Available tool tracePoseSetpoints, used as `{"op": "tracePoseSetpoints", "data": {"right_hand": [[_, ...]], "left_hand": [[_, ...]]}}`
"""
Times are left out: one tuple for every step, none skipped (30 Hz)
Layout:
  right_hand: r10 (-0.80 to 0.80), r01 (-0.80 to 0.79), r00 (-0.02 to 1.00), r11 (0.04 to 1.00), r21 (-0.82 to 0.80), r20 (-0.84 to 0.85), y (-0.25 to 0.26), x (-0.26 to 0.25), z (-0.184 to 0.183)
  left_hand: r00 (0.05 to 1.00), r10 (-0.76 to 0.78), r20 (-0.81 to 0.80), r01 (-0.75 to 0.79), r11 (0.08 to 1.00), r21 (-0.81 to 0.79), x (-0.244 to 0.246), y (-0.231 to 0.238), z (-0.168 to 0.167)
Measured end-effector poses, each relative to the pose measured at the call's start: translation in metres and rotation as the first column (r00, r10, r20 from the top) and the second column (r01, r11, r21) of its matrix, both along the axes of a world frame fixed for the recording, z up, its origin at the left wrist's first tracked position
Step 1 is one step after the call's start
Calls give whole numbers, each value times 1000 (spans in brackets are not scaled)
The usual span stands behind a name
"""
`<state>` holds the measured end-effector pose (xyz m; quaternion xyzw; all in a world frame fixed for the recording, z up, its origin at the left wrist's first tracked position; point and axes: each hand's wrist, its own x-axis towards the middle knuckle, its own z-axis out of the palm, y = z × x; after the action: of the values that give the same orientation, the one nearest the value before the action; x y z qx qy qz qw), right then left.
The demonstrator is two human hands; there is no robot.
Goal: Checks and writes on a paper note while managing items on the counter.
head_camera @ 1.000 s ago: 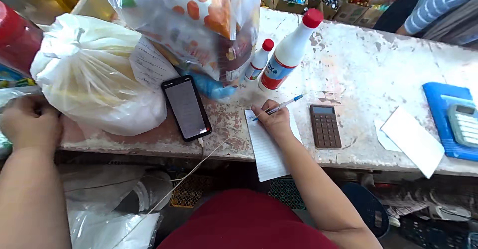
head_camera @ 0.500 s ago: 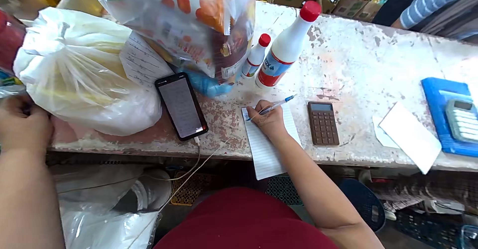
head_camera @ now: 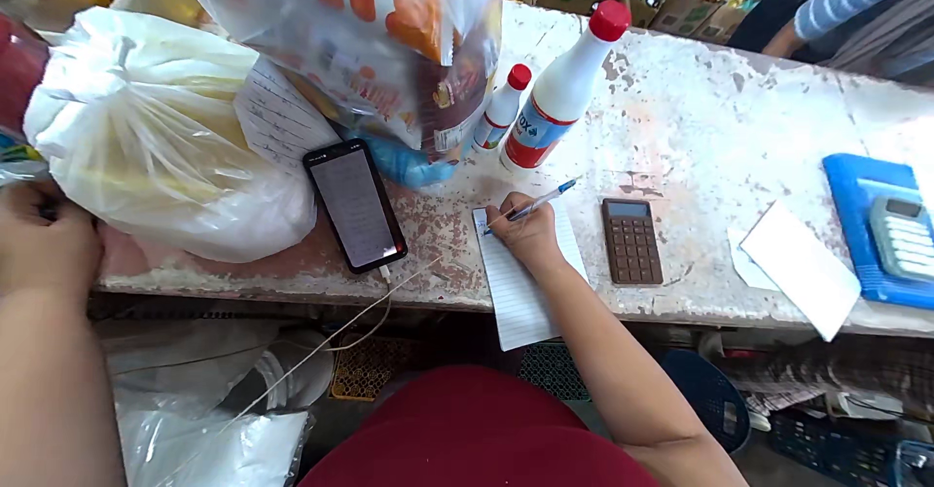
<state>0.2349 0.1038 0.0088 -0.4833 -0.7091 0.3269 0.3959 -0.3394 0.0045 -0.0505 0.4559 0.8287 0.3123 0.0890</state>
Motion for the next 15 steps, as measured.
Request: {"op": "tracePoseSetpoints", "data": {"right_hand": [[-4,4,1000,1000,-1,-5,0,0,-1],[-6,6,1000,1000,-3,-6,0,0,-1],[-5,5,1000,1000,-5,-2,0,1,-1],[-7,7,1000,1000,-5,1,1,1,-1],[-13,13,1000,1000,-5,-1,2,1,-1],[-20,20,1000,1000,-5,-1,2,0,-2],[-23,23,1000,1000,-7,-5,2,0,-2],[-23,23,1000,1000,-10,-10,1,0,-1],[-21,21,1000,1000,-12,-14,1,0,-1],[-18,18,1000,1000,-11,-19,1,1,0],[-12,12,1000,1000,-7,-25,1,1,0],[-5,5,1000,1000,-1,-29,2,1,-1],[-4,5,1000,1000,7,-31,2,1,-2],[-7,7,1000,1000,15,-28,2,1,-3],[-6,7,1000,1000,20,-25,2,0,-3]], "left_hand": [[1000,2,10,-2,1000,-3,1,0,1],[1000,8,12,-8,1000,-12,1,0,0],[1000,13,10,-12,1000,-19,1,0,0],[1000,9,5,-9,1000,-20,-1,1,-2],[1000,7,-3,-7,1000,-17,-3,1,-2],[1000,12,-13,-12,1000,-16,-4,1,-3],[1000,16,-15,-16,1000,-18,-5,1,-4],[1000,16,-9,-16,1000,-15,-5,1,-4],[1000,21,3,-21,1000,-14,-1,1,-1],[1000,26,9,-26,1000,-15,2,1,1],[1000,28,11,-27,1000,-12,2,1,1],[1000,26,5,-26,1000,-7,0,1,0],[1000,21,-5,-21,1000,-5,-4,1,-2],[1000,17,-16,-17,1000,-5,-7,1,-5],[1000,11,-18,-11,1000,-5,-9,1,-6]]}}
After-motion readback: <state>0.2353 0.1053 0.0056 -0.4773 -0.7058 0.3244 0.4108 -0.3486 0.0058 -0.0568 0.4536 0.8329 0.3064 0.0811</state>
